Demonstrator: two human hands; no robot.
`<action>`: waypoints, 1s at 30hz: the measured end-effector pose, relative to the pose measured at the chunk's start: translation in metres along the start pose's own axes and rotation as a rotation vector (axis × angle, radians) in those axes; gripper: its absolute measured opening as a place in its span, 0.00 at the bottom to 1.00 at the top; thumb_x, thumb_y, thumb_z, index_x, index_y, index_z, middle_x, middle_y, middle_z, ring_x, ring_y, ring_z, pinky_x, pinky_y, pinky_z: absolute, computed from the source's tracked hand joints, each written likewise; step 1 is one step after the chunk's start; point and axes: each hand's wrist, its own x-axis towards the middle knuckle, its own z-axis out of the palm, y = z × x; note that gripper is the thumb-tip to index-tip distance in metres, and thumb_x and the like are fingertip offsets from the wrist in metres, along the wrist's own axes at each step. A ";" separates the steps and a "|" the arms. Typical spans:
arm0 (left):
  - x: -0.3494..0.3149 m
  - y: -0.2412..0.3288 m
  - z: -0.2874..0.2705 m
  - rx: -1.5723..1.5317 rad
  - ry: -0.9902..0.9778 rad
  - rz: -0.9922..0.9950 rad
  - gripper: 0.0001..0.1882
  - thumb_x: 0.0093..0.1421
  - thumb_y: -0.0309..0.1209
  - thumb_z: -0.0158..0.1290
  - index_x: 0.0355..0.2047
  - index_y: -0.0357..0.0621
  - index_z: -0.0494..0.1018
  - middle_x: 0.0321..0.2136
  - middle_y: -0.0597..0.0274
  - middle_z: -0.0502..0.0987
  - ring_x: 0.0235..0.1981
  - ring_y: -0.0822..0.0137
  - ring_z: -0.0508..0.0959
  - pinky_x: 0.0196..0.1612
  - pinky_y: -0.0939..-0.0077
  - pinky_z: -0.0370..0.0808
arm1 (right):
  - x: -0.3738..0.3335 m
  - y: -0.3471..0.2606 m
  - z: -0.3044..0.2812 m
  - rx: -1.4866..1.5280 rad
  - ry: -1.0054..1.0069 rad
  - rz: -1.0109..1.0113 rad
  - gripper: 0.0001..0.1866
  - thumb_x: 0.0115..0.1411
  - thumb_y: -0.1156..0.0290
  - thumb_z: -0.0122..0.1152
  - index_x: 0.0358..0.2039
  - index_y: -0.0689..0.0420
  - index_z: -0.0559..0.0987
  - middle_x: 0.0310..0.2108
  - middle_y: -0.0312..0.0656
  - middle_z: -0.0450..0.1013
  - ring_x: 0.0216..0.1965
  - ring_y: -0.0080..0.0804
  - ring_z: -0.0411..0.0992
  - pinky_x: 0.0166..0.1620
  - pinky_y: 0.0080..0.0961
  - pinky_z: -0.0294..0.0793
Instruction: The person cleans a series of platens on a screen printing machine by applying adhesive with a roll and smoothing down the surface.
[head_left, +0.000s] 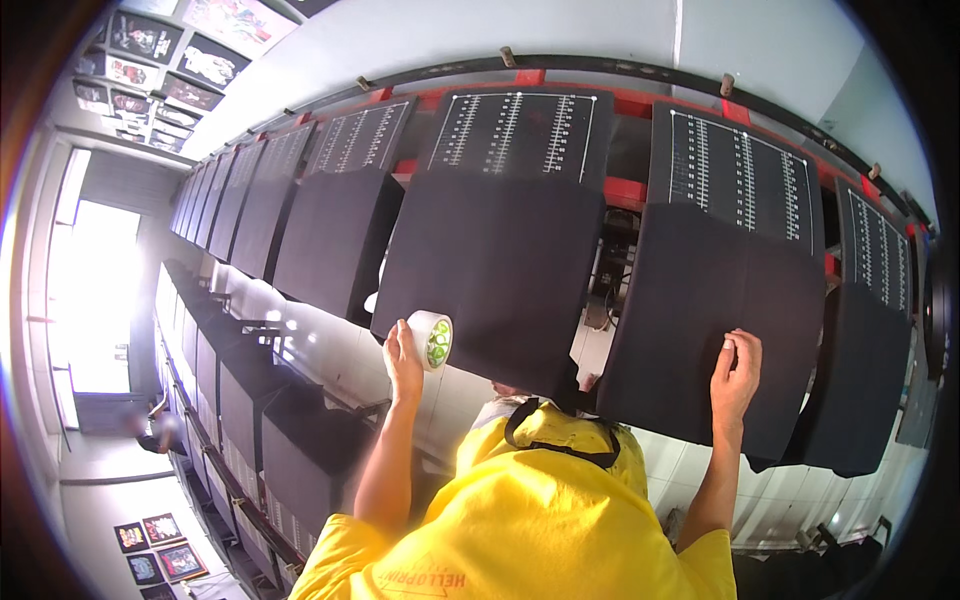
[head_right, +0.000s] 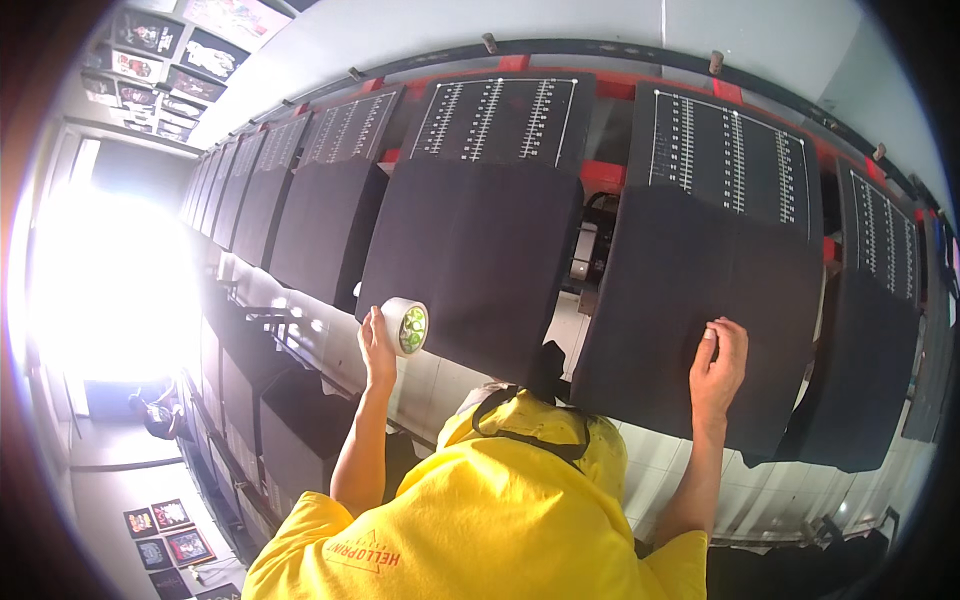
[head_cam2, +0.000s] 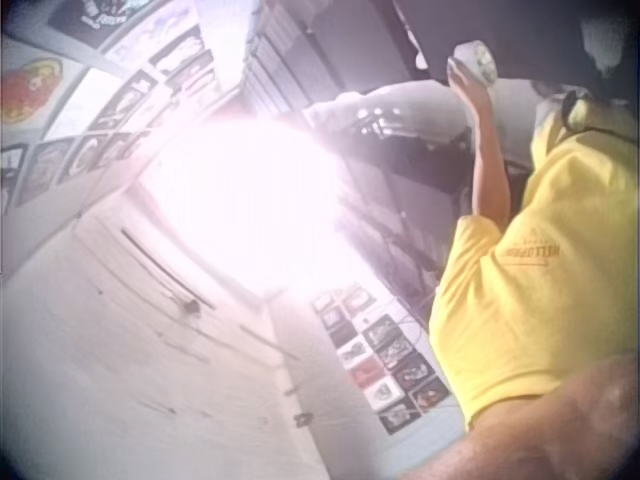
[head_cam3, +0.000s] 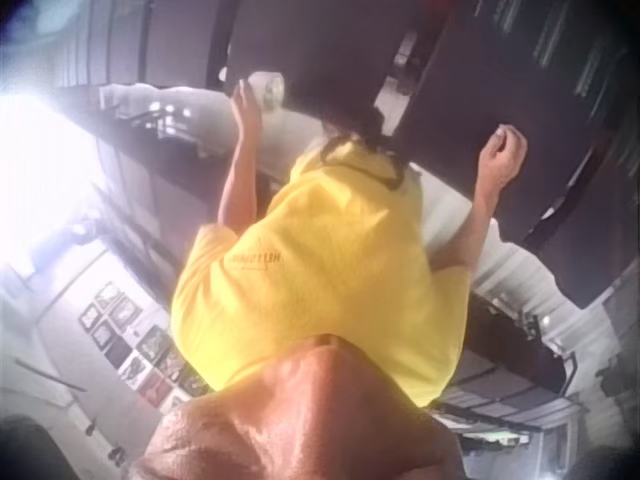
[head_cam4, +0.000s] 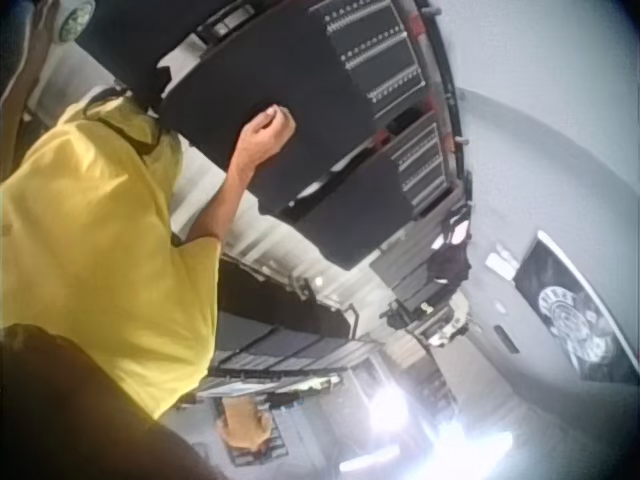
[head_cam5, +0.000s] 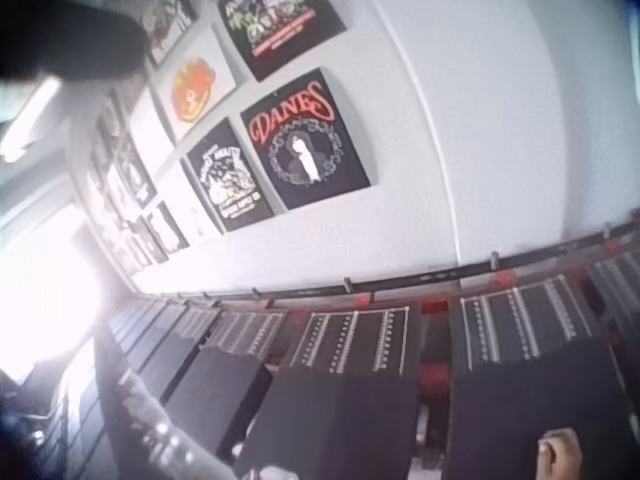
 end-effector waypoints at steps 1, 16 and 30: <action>-0.001 0.009 -0.002 0.012 -0.009 -0.002 0.35 0.68 0.52 0.44 0.55 0.25 0.67 0.54 0.40 0.68 0.55 0.55 0.70 0.58 0.63 0.65 | -0.006 0.001 -0.004 -0.019 0.019 0.002 0.06 0.64 0.75 0.54 0.40 0.60 0.75 0.43 0.47 0.74 0.49 0.47 0.73 0.50 0.39 0.74; 0.031 -0.019 0.018 0.269 0.059 0.137 0.28 0.69 0.46 0.44 0.50 0.27 0.72 0.48 0.39 0.72 0.49 0.51 0.70 0.54 0.60 0.66 | -0.060 0.016 -0.019 -0.265 -0.062 0.052 0.10 0.66 0.70 0.51 0.43 0.62 0.75 0.53 0.47 0.69 0.60 0.48 0.66 0.59 0.45 0.67; 0.066 0.043 0.077 0.351 0.151 0.327 0.25 0.70 0.42 0.39 0.41 0.27 0.74 0.36 0.35 0.76 0.38 0.43 0.74 0.43 0.55 0.69 | -0.053 0.012 -0.017 -0.396 -0.174 0.150 0.19 0.66 0.68 0.49 0.55 0.62 0.71 0.62 0.48 0.63 0.66 0.48 0.59 0.63 0.44 0.58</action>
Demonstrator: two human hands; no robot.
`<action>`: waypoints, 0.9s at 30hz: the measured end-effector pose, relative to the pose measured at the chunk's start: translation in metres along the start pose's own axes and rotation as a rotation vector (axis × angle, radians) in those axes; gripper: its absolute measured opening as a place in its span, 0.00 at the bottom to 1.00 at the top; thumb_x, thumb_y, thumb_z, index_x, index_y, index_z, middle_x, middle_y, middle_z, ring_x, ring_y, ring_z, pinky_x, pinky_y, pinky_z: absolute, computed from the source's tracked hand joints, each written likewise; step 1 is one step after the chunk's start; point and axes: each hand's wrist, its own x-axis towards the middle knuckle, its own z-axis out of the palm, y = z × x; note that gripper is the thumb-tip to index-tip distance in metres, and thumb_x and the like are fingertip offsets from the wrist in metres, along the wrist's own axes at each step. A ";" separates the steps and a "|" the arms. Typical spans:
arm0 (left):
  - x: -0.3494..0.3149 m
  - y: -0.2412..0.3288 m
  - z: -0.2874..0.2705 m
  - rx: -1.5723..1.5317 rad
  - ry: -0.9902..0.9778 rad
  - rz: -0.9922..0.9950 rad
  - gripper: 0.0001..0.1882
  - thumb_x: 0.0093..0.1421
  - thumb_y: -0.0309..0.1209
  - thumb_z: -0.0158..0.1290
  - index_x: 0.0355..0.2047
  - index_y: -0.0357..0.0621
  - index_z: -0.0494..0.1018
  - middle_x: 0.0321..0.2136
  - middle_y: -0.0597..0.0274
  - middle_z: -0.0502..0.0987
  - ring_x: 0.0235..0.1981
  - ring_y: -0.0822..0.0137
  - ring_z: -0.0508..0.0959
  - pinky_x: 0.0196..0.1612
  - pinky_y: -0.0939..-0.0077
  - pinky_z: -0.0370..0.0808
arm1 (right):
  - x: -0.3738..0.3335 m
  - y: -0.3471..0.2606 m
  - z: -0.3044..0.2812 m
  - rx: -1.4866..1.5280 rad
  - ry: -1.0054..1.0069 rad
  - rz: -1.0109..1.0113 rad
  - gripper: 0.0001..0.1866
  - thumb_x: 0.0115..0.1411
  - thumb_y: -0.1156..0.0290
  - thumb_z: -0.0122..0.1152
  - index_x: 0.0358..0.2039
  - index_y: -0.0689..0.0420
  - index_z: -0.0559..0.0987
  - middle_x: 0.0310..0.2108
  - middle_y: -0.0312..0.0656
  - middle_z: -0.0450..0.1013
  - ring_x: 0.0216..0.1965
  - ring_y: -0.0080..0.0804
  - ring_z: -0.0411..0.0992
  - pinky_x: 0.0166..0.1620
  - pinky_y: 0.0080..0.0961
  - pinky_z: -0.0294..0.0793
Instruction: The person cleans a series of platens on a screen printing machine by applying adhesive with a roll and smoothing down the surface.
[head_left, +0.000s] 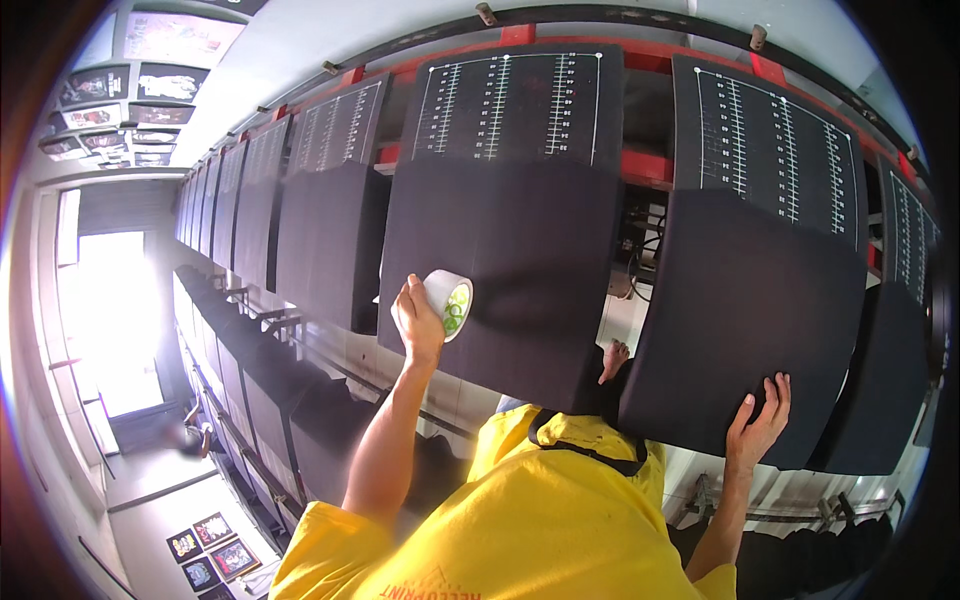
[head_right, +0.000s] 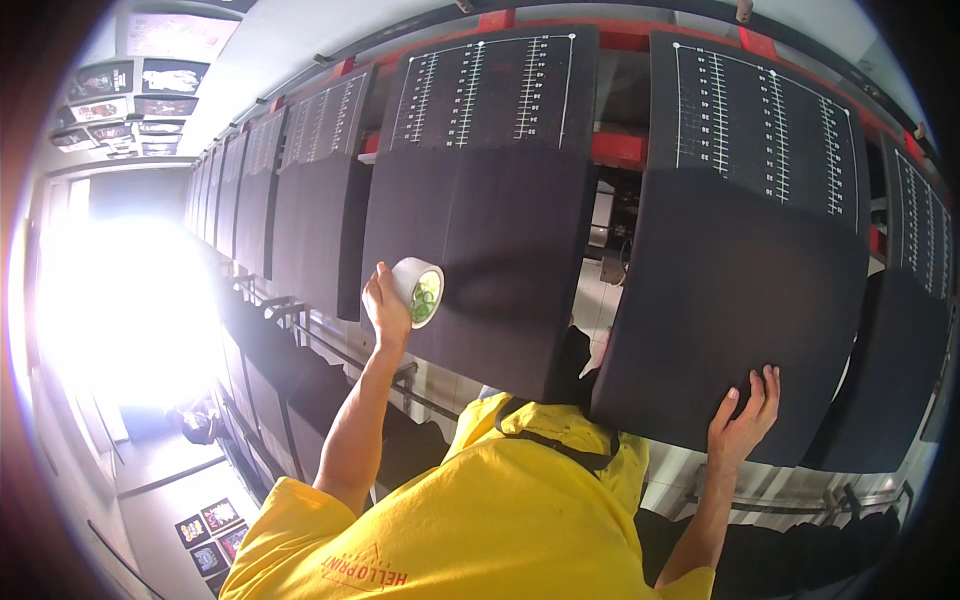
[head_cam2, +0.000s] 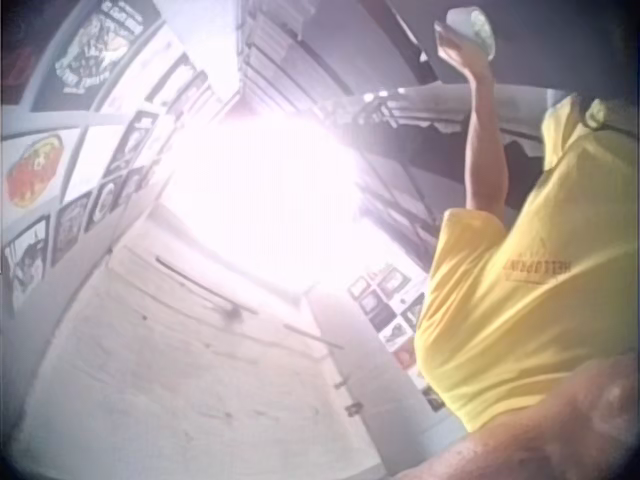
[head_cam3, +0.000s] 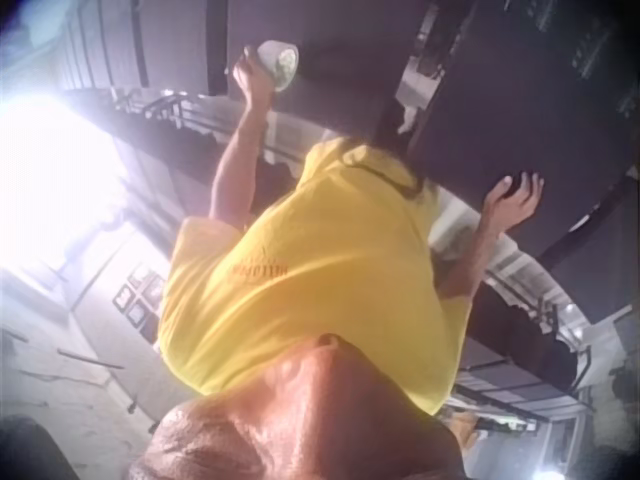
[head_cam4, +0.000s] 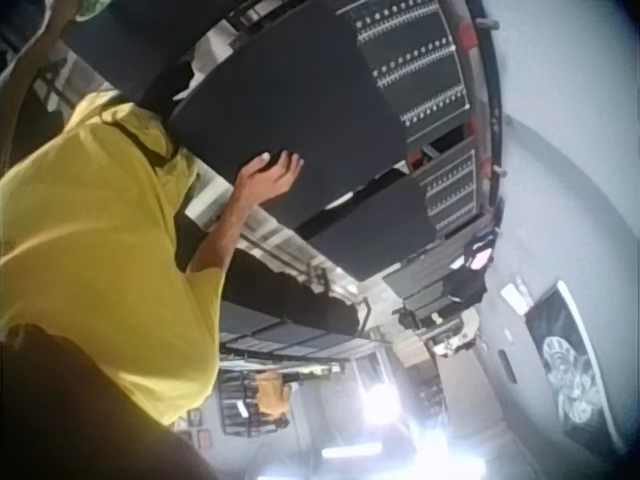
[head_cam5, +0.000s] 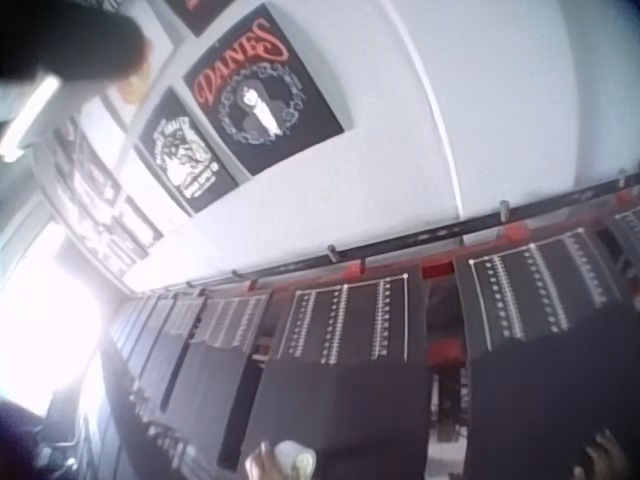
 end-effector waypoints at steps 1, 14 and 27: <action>0.003 0.006 0.005 0.028 0.074 0.074 0.25 0.70 0.41 0.39 0.39 0.27 0.75 0.34 0.35 0.76 0.36 0.43 0.74 0.41 0.55 0.69 | 0.001 0.000 0.000 -0.010 0.001 -0.009 0.19 0.66 0.68 0.49 0.55 0.62 0.71 0.62 0.48 0.63 0.65 0.48 0.59 0.63 0.44 0.58; 0.065 0.069 0.036 -0.053 -0.042 0.232 0.24 0.70 0.37 0.39 0.23 0.30 0.70 0.17 0.39 0.71 0.18 0.42 0.69 0.25 0.54 0.64 | 0.003 0.000 0.001 -0.014 -0.012 -0.013 0.19 0.66 0.69 0.49 0.55 0.62 0.70 0.61 0.49 0.63 0.65 0.51 0.60 0.62 0.45 0.61; 0.122 0.100 0.072 -0.095 -0.118 0.236 0.25 0.70 0.37 0.38 0.21 0.31 0.69 0.17 0.40 0.72 0.18 0.42 0.71 0.25 0.55 0.65 | 0.006 0.001 0.002 -0.027 -0.012 -0.001 0.18 0.66 0.69 0.49 0.54 0.62 0.71 0.60 0.51 0.63 0.64 0.53 0.61 0.62 0.46 0.61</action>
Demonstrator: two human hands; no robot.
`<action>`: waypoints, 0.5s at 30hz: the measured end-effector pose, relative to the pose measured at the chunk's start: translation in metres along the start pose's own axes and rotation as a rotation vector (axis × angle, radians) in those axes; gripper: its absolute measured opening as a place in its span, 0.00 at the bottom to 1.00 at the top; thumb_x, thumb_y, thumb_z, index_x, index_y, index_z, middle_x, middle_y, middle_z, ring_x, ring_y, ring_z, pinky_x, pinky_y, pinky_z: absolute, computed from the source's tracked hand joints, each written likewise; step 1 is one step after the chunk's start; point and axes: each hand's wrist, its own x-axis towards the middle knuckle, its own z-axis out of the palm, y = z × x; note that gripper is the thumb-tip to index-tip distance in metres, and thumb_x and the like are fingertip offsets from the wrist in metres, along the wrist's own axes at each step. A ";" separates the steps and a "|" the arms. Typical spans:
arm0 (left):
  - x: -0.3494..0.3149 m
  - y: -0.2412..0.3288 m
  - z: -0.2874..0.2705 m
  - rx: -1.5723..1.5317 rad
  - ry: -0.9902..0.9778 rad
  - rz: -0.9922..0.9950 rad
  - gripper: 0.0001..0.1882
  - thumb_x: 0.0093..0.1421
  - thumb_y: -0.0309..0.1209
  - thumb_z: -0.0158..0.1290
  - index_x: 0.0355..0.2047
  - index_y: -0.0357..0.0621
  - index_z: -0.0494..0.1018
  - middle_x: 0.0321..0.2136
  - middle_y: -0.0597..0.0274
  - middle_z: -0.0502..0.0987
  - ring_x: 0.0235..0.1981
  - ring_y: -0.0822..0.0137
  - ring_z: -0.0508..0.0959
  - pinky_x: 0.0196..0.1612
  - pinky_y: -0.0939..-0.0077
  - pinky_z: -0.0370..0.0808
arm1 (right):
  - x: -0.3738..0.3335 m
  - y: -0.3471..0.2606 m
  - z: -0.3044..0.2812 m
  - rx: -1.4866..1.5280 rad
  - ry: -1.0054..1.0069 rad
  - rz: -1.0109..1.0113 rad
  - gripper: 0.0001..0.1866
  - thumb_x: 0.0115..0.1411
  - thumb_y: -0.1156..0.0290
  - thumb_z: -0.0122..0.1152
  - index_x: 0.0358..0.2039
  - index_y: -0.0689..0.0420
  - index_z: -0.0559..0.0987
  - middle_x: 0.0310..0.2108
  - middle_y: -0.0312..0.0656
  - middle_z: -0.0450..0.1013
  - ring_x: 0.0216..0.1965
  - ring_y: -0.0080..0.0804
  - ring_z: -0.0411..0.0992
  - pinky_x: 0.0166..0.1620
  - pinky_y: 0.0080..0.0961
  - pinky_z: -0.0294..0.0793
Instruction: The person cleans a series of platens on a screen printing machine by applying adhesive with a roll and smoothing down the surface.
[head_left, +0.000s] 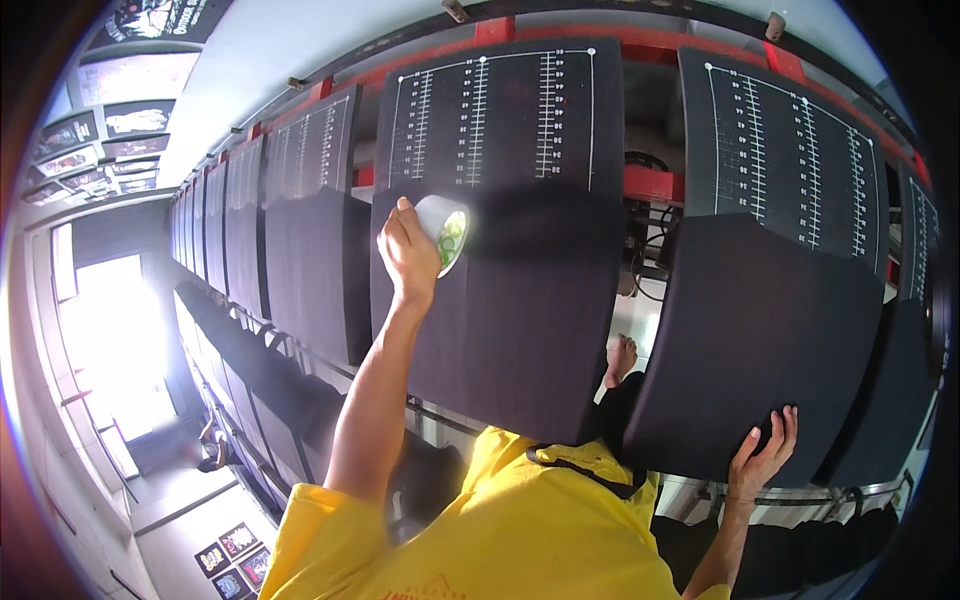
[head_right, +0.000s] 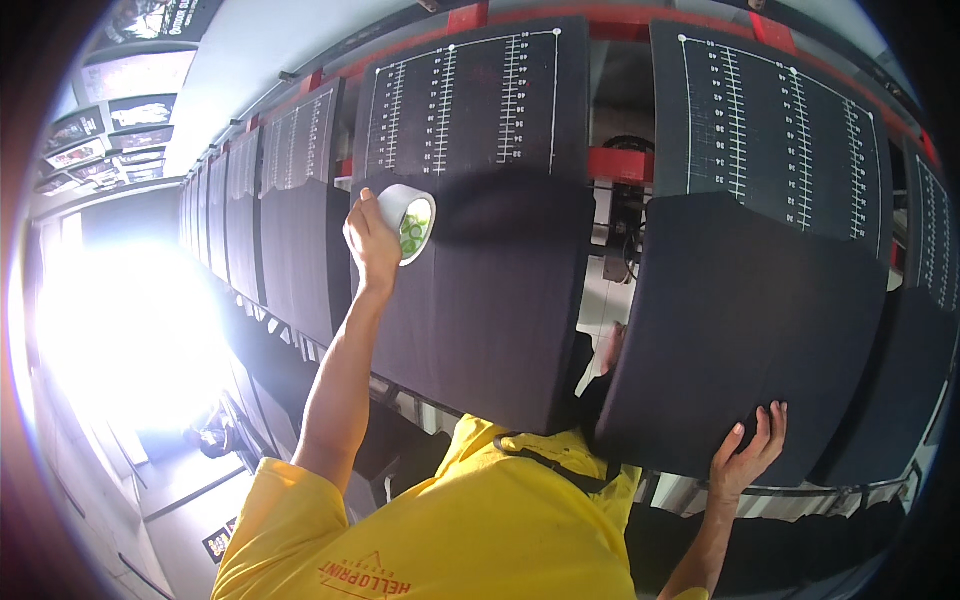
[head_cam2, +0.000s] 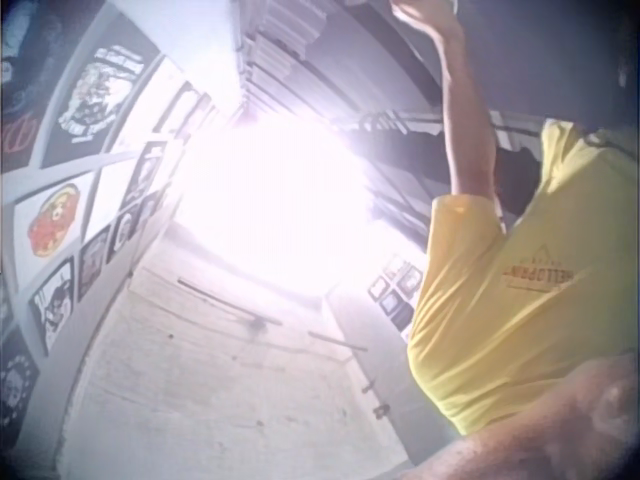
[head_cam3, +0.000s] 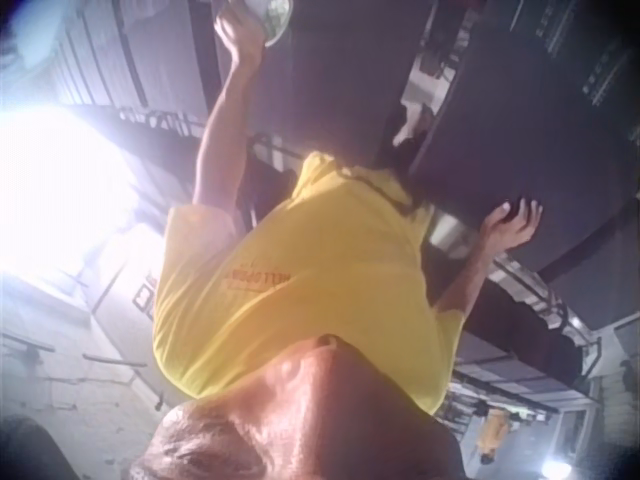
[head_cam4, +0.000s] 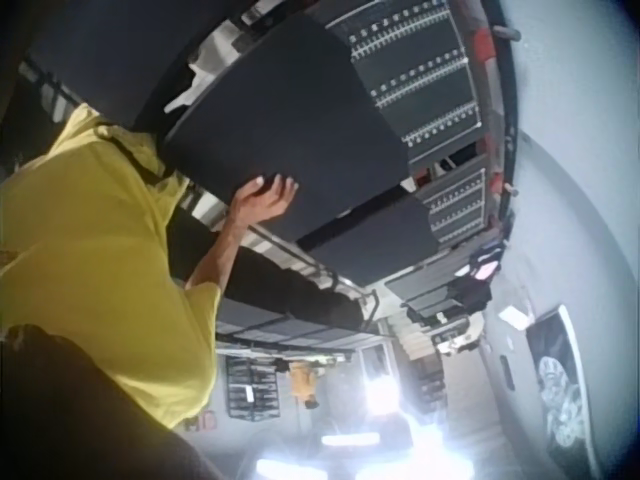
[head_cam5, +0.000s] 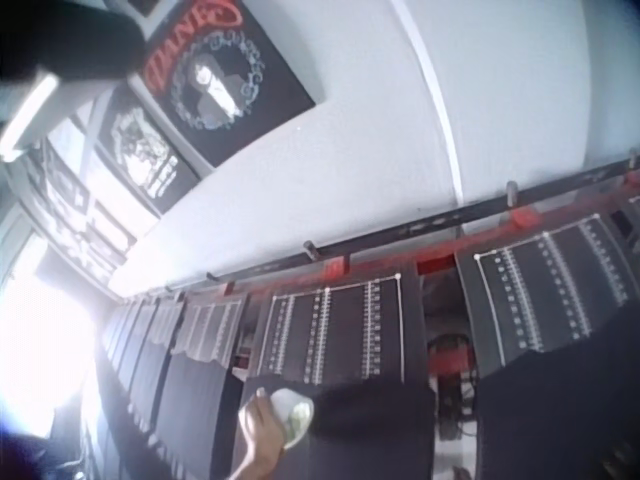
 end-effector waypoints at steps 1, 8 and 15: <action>0.006 -0.001 0.003 -0.005 -0.002 -0.005 0.25 0.70 0.37 0.38 0.22 0.31 0.70 0.18 0.39 0.73 0.19 0.42 0.71 0.26 0.54 0.65 | 0.000 0.000 0.000 0.001 -0.002 -0.001 0.18 0.66 0.69 0.48 0.54 0.63 0.71 0.60 0.51 0.63 0.64 0.53 0.61 0.62 0.46 0.61; 0.049 -0.005 0.029 0.010 0.075 0.057 0.26 0.69 0.39 0.37 0.26 0.29 0.73 0.23 0.36 0.76 0.27 0.38 0.75 0.34 0.50 0.69 | -0.003 -0.003 -0.002 -0.019 -0.001 0.000 0.18 0.67 0.68 0.48 0.54 0.63 0.70 0.60 0.50 0.63 0.64 0.52 0.60 0.62 0.46 0.61; 0.067 0.001 0.035 -0.020 0.038 0.034 0.26 0.68 0.41 0.37 0.25 0.31 0.74 0.27 0.34 0.76 0.31 0.36 0.76 0.37 0.50 0.70 | -0.007 -0.002 -0.003 -0.026 -0.011 0.032 0.19 0.67 0.68 0.48 0.55 0.62 0.70 0.62 0.49 0.62 0.65 0.50 0.59 0.63 0.45 0.59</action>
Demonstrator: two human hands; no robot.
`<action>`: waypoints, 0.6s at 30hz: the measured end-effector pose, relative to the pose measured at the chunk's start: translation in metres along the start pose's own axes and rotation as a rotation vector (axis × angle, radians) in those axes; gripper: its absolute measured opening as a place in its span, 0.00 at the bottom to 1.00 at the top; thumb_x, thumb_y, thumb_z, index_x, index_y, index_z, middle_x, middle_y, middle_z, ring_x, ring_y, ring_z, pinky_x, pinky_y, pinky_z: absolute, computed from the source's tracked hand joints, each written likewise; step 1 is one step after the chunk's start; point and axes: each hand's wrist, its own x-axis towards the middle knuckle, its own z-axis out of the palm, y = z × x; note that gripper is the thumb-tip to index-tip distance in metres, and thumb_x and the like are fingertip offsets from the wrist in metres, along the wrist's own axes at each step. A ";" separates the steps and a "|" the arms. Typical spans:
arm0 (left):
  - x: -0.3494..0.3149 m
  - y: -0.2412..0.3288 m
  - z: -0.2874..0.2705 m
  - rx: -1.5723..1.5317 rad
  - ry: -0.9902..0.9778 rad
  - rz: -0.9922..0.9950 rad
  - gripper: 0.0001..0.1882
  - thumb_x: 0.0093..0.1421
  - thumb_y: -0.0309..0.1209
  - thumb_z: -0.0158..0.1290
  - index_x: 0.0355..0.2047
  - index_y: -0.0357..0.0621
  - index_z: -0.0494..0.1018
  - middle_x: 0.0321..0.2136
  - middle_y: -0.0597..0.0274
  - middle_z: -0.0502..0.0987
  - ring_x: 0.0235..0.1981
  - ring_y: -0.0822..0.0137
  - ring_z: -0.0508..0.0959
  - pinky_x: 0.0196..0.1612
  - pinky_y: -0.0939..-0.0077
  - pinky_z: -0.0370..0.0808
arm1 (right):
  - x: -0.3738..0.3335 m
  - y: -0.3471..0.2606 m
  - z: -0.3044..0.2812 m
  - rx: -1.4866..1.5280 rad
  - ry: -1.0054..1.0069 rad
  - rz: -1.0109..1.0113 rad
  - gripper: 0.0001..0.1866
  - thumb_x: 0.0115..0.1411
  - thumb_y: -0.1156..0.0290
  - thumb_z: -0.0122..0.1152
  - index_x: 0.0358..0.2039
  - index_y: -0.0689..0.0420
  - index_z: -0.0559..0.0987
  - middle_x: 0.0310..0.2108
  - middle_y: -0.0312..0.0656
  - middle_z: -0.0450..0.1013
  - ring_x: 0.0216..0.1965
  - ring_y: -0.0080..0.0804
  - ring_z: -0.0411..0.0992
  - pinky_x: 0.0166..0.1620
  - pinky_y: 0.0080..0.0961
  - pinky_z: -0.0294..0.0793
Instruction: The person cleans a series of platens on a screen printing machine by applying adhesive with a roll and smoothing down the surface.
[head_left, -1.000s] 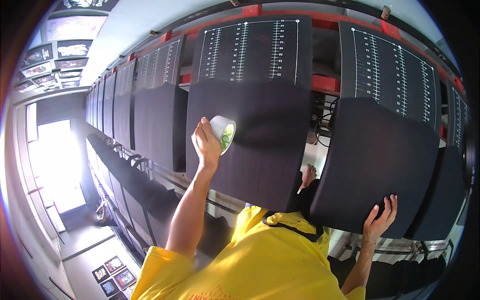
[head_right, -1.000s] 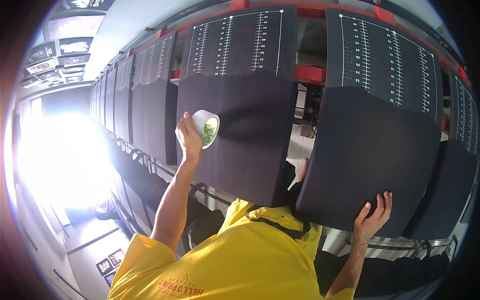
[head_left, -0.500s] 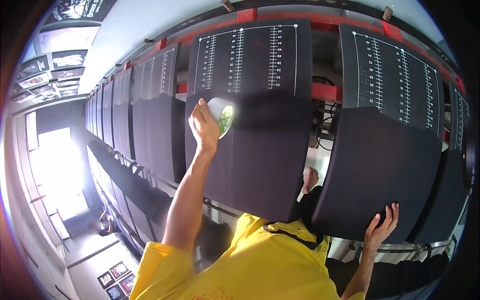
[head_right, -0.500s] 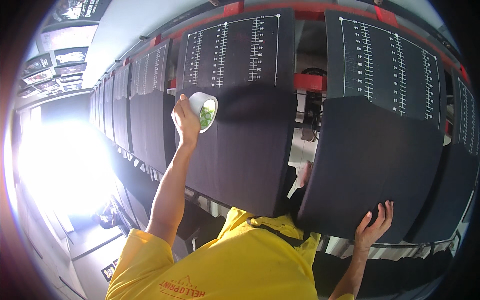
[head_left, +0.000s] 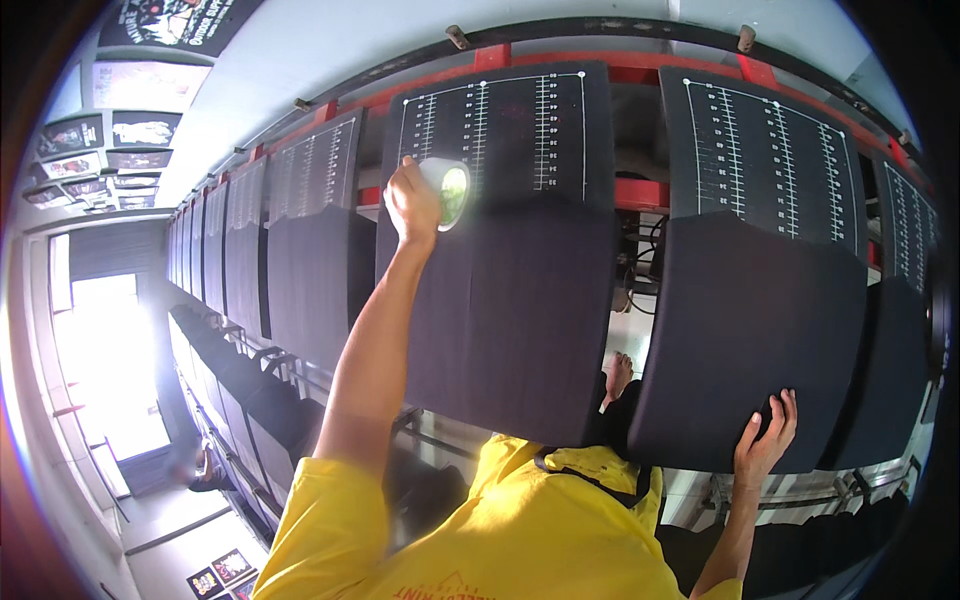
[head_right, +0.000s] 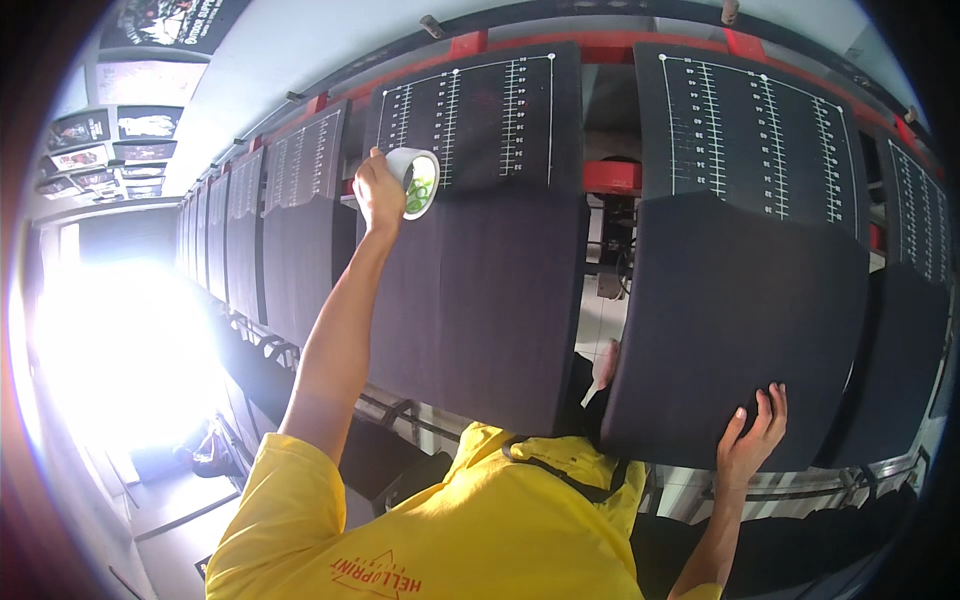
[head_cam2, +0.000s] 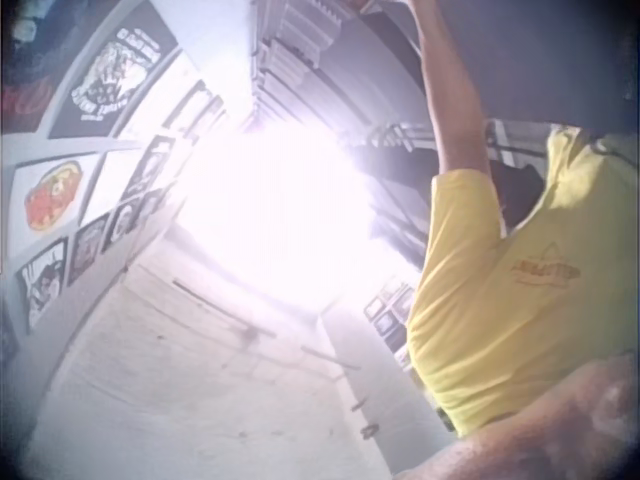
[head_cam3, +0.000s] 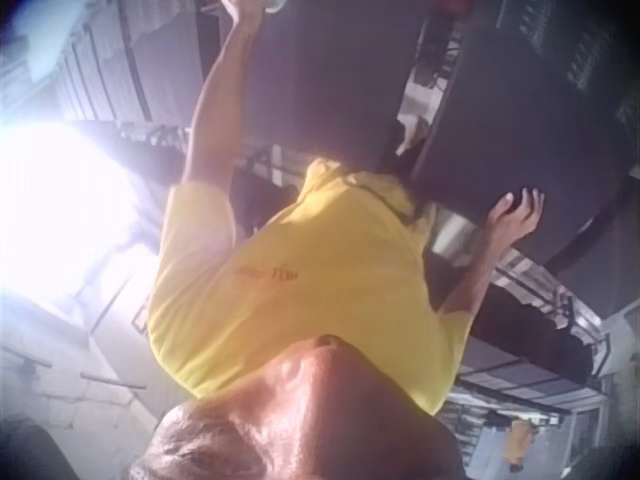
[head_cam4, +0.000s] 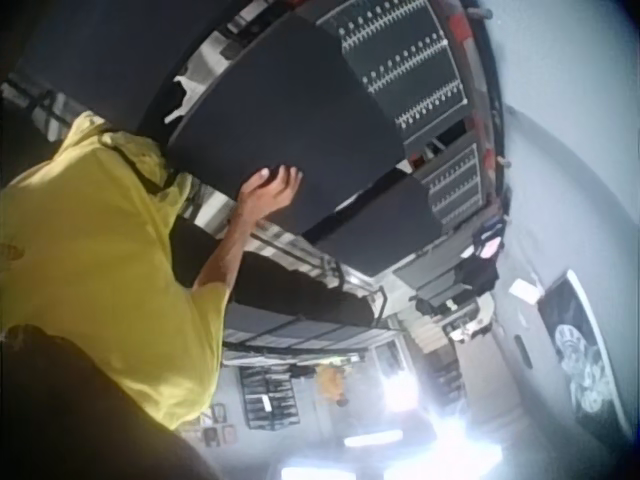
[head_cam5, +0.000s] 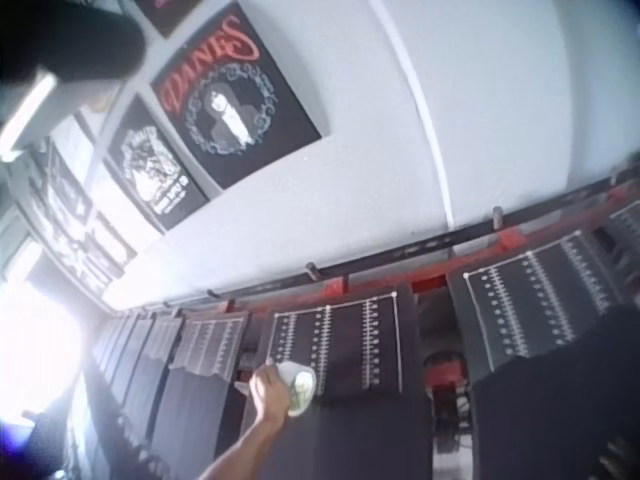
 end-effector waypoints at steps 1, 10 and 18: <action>0.000 0.001 0.000 -0.014 0.013 0.008 0.26 0.68 0.41 0.37 0.25 0.31 0.74 0.27 0.34 0.76 0.32 0.36 0.76 0.38 0.50 0.70 | -0.002 0.002 0.001 -0.003 -0.002 0.009 0.19 0.67 0.67 0.47 0.55 0.61 0.70 0.62 0.48 0.62 0.65 0.49 0.59 0.64 0.45 0.58; -0.028 -0.052 -0.038 -0.239 0.039 -0.332 0.28 0.69 0.43 0.40 0.25 0.26 0.73 0.22 0.41 0.75 0.25 0.52 0.74 0.35 0.57 0.69 | -0.001 0.004 0.005 0.061 0.033 -0.012 0.18 0.66 0.70 0.50 0.55 0.60 0.70 0.61 0.46 0.63 0.65 0.47 0.59 0.64 0.44 0.58; -0.123 -0.071 -0.087 -0.104 0.089 -0.289 0.28 0.69 0.41 0.39 0.24 0.25 0.71 0.20 0.42 0.74 0.23 0.51 0.73 0.32 0.57 0.68 | -0.001 0.000 0.001 0.067 0.067 -0.008 0.18 0.65 0.70 0.51 0.55 0.58 0.71 0.61 0.46 0.64 0.65 0.46 0.59 0.64 0.43 0.59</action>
